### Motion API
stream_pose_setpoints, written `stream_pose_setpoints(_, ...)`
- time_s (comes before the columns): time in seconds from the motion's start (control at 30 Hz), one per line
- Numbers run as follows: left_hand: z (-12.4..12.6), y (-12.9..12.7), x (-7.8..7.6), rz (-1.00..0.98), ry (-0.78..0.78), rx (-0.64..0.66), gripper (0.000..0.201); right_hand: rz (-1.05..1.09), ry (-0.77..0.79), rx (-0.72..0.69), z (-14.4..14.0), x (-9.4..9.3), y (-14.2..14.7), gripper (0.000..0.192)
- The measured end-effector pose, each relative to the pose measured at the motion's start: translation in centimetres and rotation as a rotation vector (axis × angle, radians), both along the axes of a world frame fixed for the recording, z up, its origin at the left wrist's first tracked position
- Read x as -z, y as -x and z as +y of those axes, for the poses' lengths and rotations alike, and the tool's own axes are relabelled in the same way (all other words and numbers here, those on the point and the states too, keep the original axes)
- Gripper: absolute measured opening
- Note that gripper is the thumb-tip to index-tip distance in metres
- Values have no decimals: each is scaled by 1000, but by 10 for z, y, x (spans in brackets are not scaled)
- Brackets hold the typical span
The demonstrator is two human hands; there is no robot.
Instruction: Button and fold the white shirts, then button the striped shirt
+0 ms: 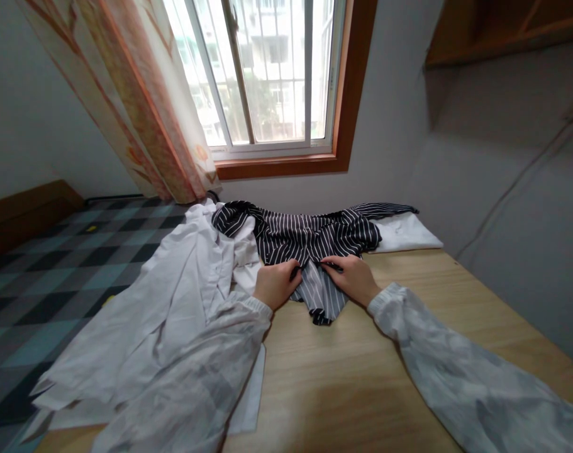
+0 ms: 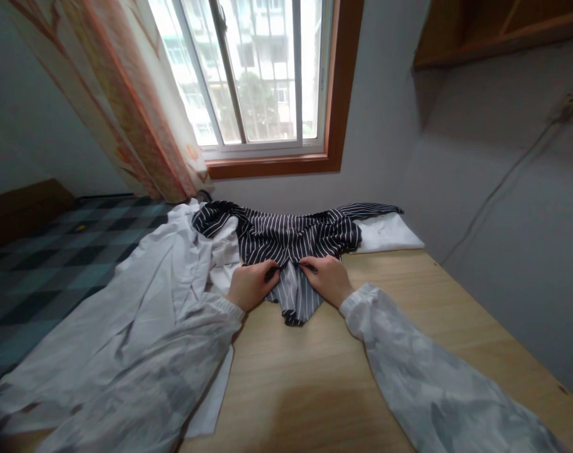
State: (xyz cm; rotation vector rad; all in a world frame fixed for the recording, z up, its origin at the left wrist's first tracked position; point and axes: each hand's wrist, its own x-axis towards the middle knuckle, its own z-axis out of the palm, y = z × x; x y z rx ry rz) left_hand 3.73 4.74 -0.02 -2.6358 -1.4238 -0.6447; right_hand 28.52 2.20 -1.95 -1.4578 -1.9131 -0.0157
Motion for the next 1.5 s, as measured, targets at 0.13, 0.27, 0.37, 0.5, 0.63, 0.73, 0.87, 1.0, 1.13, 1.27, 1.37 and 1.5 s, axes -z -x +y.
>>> stream_pose_setpoints(0.13,1,4,1,-14,-67,74,19,13,-33,62,3,-3,13,25)
stream_pose_setpoints(0.27,2,8,3,-26,-116,150,20,23,-52,-6,-1,1,19,22)
stream_pose_setpoints(0.37,2,8,4,-50,-101,199,21,57,-37,-41,-3,3,19,18)
stream_pose_setpoints(0.5,1,8,3,-76,-57,248,22,92,-41,-89,-3,2,19,16)
stream_pose_setpoints(0.63,1,7,1,-58,-63,267,23,108,-38,-156,-3,-1,19,16)
stream_pose_setpoints(0.73,1,7,1,-54,-73,275,23,117,-16,-214,-4,-3,20,16)
stream_pose_setpoints(0.87,1,7,2,-41,-106,262,23,153,12,-304,-6,-6,19,21)
stream_pose_setpoints(1.0,-1,5,1,-37,-95,208,26,234,54,-391,-6,-9,17,29)
stream_pose_setpoints(1.13,-4,3,-1,-6,-61,172,23,321,76,-383,-4,-9,19,21)
stream_pose_setpoints(1.27,-4,2,-2,-44,-14,165,22,382,81,-416,-3,-9,22,17)
stream_pose_setpoints(1.37,-4,1,-3,-121,43,183,24,380,70,-400,-2,-8,22,15)
stream_pose_setpoints(1.5,-3,-1,-9,-303,169,258,25,373,59,-360,-2,-8,20,12)
